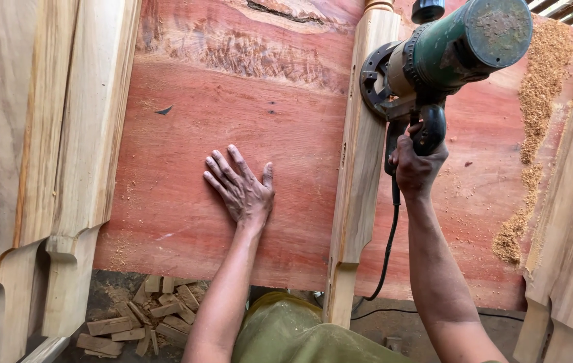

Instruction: The person uses a handheld router to carve a decorative profile along the edge of a wooden piece. They then switch to an angle grinder to smooth the carved surface. The person handles the wooden piece and the tools throughout the process.

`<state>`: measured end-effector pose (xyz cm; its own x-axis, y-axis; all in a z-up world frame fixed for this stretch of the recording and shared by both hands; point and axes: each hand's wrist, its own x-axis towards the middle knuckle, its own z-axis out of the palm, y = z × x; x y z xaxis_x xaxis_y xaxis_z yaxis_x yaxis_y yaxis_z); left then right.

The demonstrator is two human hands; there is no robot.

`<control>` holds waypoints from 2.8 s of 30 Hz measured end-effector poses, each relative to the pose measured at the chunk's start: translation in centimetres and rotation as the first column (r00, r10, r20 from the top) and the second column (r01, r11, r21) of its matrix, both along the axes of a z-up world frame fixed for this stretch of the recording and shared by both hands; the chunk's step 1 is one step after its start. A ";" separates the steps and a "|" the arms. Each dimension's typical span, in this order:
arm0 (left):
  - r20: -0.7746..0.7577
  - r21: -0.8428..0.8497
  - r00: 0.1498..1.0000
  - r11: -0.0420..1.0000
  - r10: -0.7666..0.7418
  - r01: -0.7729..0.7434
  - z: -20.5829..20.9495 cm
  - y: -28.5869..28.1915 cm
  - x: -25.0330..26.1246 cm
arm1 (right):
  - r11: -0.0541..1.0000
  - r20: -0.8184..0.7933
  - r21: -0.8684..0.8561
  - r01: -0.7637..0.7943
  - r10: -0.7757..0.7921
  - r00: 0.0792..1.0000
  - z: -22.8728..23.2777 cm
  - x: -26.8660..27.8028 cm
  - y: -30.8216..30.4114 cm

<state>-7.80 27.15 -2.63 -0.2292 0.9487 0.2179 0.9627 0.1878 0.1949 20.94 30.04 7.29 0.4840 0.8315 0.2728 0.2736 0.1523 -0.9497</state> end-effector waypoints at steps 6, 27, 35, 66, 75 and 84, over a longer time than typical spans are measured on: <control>-0.003 -0.006 1.000 1.000 -0.004 0.004 -0.2 0.1 -0.1 | 1.000 -0.009 0.012 0.008 -0.008 1.000 0.5 -0.2 1.5; 0.004 -0.033 1.000 0.999 -0.005 0.006 -0.1 0.1 -0.1 | 0.997 -0.019 0.078 -0.009 0.010 1.000 0.5 0.7 6.7; -0.002 -0.034 1.000 0.999 -0.013 0.013 0.1 0.1 -0.2 | 0.995 0.003 0.094 -0.038 0.037 0.999 -0.9 2.3 8.1; -0.020 -0.010 0.999 1.000 -0.025 0.024 1.0 0.6 -0.1 | 0.984 0.009 0.165 -0.068 0.067 0.998 -0.1 3.1 14.8; 0.016 0.077 1.000 0.997 -0.003 0.002 -0.6 0.2 -0.1 | 0.986 0.061 0.165 0.013 -0.023 0.998 5.5 2.6 6.6; 0.183 0.194 0.979 0.979 -0.093 0.057 -2.7 -1.2 -0.7 | 0.970 0.069 -0.195 0.142 -0.131 0.989 8.9 6.7 -20.1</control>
